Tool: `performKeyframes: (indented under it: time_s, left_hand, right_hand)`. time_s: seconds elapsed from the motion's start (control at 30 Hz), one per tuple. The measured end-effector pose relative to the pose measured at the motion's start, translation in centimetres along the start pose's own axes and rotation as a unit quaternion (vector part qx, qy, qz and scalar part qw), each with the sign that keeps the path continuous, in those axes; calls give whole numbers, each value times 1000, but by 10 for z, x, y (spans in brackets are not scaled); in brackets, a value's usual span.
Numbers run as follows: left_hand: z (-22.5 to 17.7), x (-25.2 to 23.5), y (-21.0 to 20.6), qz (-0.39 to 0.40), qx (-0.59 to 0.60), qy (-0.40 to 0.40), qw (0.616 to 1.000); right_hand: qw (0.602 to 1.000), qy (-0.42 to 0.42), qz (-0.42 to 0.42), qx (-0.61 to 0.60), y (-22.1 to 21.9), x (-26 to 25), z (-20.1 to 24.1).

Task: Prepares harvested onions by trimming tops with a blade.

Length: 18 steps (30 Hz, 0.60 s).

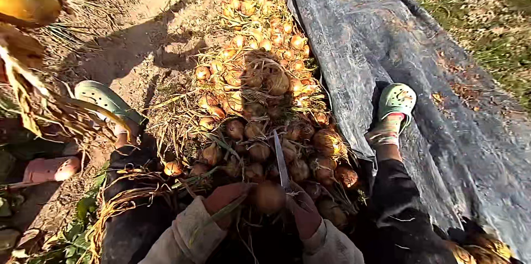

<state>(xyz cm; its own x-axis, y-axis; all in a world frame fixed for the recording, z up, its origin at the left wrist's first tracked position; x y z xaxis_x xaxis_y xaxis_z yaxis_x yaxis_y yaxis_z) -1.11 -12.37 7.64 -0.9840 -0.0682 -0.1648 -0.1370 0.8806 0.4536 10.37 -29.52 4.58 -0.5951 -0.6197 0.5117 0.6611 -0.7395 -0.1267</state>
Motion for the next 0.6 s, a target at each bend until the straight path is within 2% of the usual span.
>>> performKeyframes:
  time_s: [0.03,0.07,0.13,0.2,0.27,0.3,0.37,0.43,0.6]
  left_hand:
    - [-3,1,15,43,-91,22,995]
    - [-4,4,29,46,-174,43,983]
    - [-5,13,53,-28,-297,41,954]
    - [-15,13,53,-81,-315,-14,945]
    - [-28,7,23,-34,-179,-35,983]
    - [-30,3,0,35,-70,-19,997]
    - [-20,3,-47,144,90,25,985]
    - [-8,7,-69,148,153,50,976]
    - [-5,16,-80,163,201,121,958]
  right_hand:
    - [1000,-2,9,-4,3,2,-1]
    - [1000,-8,16,-1,7,5,-2]
    - [999,-27,26,24,14,11,-2]
    - [997,-49,38,48,17,16,-5]
    - [995,-53,57,61,14,22,-8]
    - [994,-51,68,65,11,25,-10]
    - [995,-28,75,66,6,28,-15]
    - [995,-23,69,65,8,30,-19]
    - [992,-86,73,60,14,33,-31]
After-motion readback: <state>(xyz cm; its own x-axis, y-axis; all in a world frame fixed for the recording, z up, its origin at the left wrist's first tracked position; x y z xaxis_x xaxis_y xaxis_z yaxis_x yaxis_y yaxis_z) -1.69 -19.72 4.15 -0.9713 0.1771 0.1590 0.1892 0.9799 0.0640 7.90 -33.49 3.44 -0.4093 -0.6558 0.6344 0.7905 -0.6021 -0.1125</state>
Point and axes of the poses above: each hand's wrist, its own x-axis away from the middle knuckle, its own y-axis out of the back of the hand, z = x × y, the point moved 6 cm from there along -x, towards the middle knuckle, and after that the axes turned 15 degrees about -y, right-handed, at the moved point
